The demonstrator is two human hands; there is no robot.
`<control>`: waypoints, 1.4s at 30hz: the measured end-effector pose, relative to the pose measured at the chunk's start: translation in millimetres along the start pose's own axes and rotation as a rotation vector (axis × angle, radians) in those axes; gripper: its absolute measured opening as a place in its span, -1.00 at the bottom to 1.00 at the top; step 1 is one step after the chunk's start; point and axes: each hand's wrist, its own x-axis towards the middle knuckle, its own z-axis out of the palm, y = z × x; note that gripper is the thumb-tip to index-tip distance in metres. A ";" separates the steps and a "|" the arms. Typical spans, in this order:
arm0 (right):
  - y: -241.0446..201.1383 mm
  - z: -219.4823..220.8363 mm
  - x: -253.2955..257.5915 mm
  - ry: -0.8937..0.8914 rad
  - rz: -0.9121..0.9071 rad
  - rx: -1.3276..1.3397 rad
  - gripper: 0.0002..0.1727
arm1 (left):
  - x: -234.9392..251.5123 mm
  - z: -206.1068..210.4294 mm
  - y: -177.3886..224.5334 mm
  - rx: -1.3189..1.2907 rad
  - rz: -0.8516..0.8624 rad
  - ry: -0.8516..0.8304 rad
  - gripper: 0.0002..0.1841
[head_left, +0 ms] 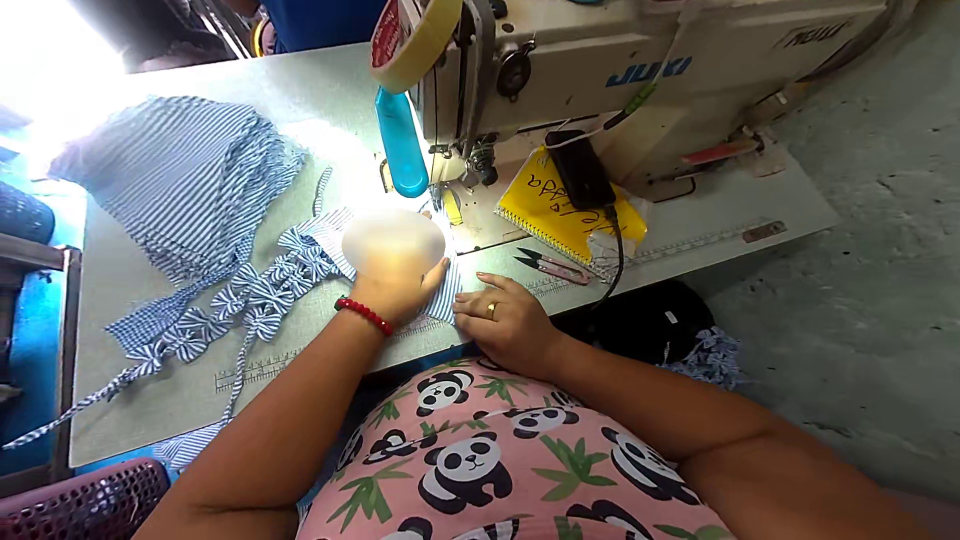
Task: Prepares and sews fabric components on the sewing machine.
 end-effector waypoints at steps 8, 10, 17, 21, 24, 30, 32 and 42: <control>19.2 -0.5 17.4 -0.036 0.016 -0.013 -0.80 | 19.5 -1.9 -8.0 -0.004 -0.034 -0.009 -0.37; 23.0 -0.4 23.2 -0.050 0.037 -0.009 -0.81 | 25.6 -0.8 -10.4 -0.010 -0.047 -0.001 -0.38; 17.7 0.4 20.1 -0.073 0.098 -0.110 -0.72 | 19.9 -5.7 -14.1 -0.045 0.050 0.031 -0.46; 13.2 -6.2 7.2 -0.103 0.070 -0.148 -0.65 | -32.4 -3.8 -0.5 -0.118 0.387 0.108 -0.57; 15.6 -6.7 8.8 -0.115 0.043 -0.132 -0.63 | -49.4 -2.7 -4.5 -0.110 0.389 0.057 -0.49; 16.7 -6.3 19.2 -0.107 -0.055 -0.174 -0.75 | -33.6 -4.4 -14.3 -0.150 0.404 0.003 -0.47; 18.7 -4.8 23.3 -0.096 -0.048 -0.176 -0.72 | -26.2 -4.4 -17.3 -0.151 0.422 0.018 -0.47; 36.3 -10.3 32.5 -0.205 0.008 -0.163 -0.52 | -4.7 -4.8 -29.2 -0.187 0.395 -0.002 -0.46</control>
